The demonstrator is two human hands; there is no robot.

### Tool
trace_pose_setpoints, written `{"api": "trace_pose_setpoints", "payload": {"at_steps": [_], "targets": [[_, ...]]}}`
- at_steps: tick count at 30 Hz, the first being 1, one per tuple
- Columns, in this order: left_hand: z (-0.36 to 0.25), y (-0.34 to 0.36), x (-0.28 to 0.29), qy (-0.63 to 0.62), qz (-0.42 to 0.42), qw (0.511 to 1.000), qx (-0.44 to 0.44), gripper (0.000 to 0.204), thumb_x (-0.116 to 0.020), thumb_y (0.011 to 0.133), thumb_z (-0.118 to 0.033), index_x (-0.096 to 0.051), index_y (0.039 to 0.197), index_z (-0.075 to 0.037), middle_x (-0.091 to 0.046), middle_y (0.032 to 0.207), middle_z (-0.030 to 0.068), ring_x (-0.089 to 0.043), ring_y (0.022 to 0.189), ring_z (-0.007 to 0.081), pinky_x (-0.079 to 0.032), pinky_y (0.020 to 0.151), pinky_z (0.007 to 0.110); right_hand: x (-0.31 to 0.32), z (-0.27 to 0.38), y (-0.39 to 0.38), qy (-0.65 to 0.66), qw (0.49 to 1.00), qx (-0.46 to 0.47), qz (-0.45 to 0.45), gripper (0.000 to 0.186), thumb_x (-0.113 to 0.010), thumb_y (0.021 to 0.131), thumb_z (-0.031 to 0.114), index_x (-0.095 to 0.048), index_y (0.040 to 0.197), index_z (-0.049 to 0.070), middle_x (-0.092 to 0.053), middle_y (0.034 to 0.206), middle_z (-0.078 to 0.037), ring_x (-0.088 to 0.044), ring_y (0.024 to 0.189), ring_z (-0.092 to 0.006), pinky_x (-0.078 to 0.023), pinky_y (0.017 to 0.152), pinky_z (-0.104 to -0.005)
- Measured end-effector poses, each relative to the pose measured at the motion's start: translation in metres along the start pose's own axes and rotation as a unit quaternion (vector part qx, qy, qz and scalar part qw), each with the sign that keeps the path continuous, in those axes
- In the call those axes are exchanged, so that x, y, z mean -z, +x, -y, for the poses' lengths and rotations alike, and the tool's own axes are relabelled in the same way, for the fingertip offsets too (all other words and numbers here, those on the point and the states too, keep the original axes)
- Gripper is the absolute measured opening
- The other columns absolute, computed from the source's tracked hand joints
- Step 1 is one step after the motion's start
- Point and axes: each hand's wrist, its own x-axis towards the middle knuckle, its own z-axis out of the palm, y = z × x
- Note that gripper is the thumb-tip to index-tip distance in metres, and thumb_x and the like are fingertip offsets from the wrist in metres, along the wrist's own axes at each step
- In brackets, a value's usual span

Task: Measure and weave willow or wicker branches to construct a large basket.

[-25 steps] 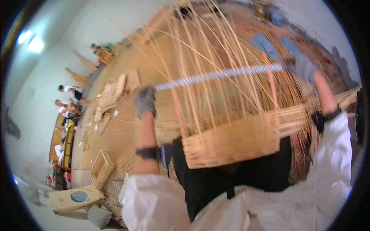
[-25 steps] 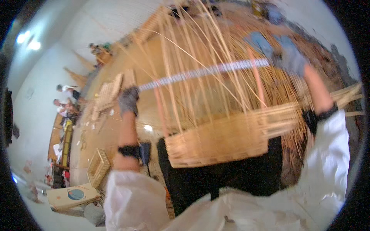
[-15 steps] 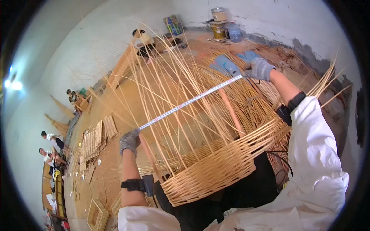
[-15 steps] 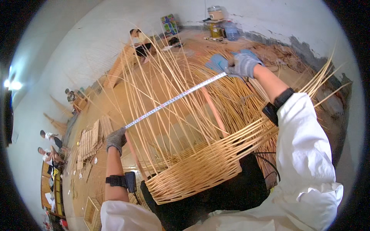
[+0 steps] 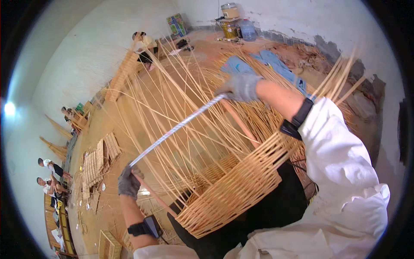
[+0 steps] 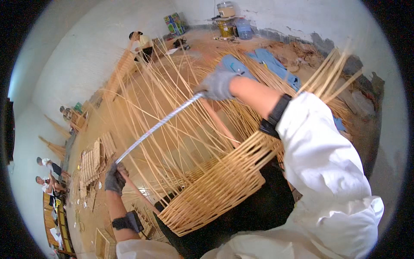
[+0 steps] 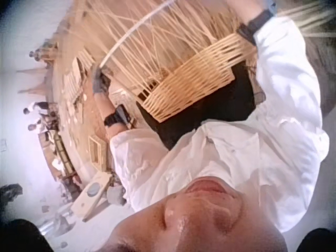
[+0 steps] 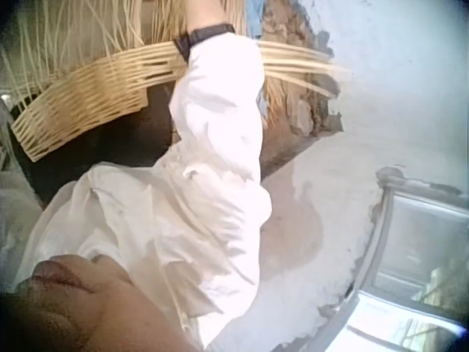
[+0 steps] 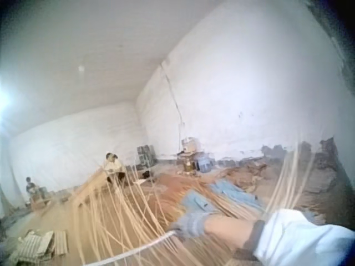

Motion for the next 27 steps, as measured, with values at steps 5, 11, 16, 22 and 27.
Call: {"api": "trace_pose_setpoints", "payload": {"at_steps": [5,11,16,22,27], "targets": [[0.0,-0.007,-0.006,0.027,-0.02,0.999,0.005,0.022,-0.048,0.083,-0.015,-0.049,0.101,-0.001,-0.047,0.07,0.0043,-0.046,0.061,0.0173,-0.04,0.057,0.032,-0.002,-0.007,0.022,0.025,0.999,0.029,-0.03,0.028,-0.051,0.078,0.029,-0.06,0.1,0.015,-0.062,0.089,-0.011,-0.058,0.084,-0.0273,-0.044,0.073,-0.0382],[0.008,0.009,-0.02,0.1,-0.052,0.993,-0.024,0.022,-0.048,0.084,-0.016,-0.05,0.098,0.001,-0.051,0.073,0.0062,-0.049,0.062,0.0184,-0.042,0.056,0.034,0.008,-0.045,0.001,0.015,0.996,-0.073,0.039,0.024,-0.056,0.074,0.03,-0.065,0.086,0.012,-0.062,0.079,-0.012,-0.058,0.073,-0.0278,-0.044,0.067,-0.038],[0.016,0.011,-0.045,0.207,-0.233,0.946,-0.091,0.024,-0.053,0.083,-0.02,-0.054,0.088,0.003,-0.057,0.077,0.0106,-0.056,0.068,0.0209,-0.048,0.06,0.034,0.005,-0.038,-0.012,-0.05,0.996,-0.07,-0.025,0.022,-0.058,0.072,0.03,-0.065,0.081,0.011,-0.061,0.071,-0.011,-0.057,0.069,-0.0284,-0.045,0.064,-0.038],[0.023,0.014,-0.06,0.304,-0.236,0.913,-0.134,0.03,-0.055,0.081,-0.028,-0.058,0.081,0.002,-0.059,0.074,0.0113,-0.057,0.064,0.0202,-0.049,0.056,0.033,0.002,-0.04,-0.027,-0.065,0.993,-0.093,-0.045,0.021,-0.058,0.072,0.028,-0.064,0.081,0.01,-0.06,0.069,-0.012,-0.057,0.068,-0.0295,-0.045,0.063,-0.0383],[-0.001,0.034,0.05,0.486,-0.183,0.812,-0.266,0.044,-0.053,0.08,-0.041,-0.055,0.094,0.001,-0.058,0.087,0.0112,-0.057,0.077,0.0209,-0.046,0.069,0.033,0.001,-0.028,-0.015,-0.032,0.995,-0.07,-0.06,0.026,-0.054,0.077,0.03,-0.064,0.08,0.007,-0.06,0.069,-0.014,-0.058,0.065,-0.0283,-0.044,0.063,-0.0388]]}}
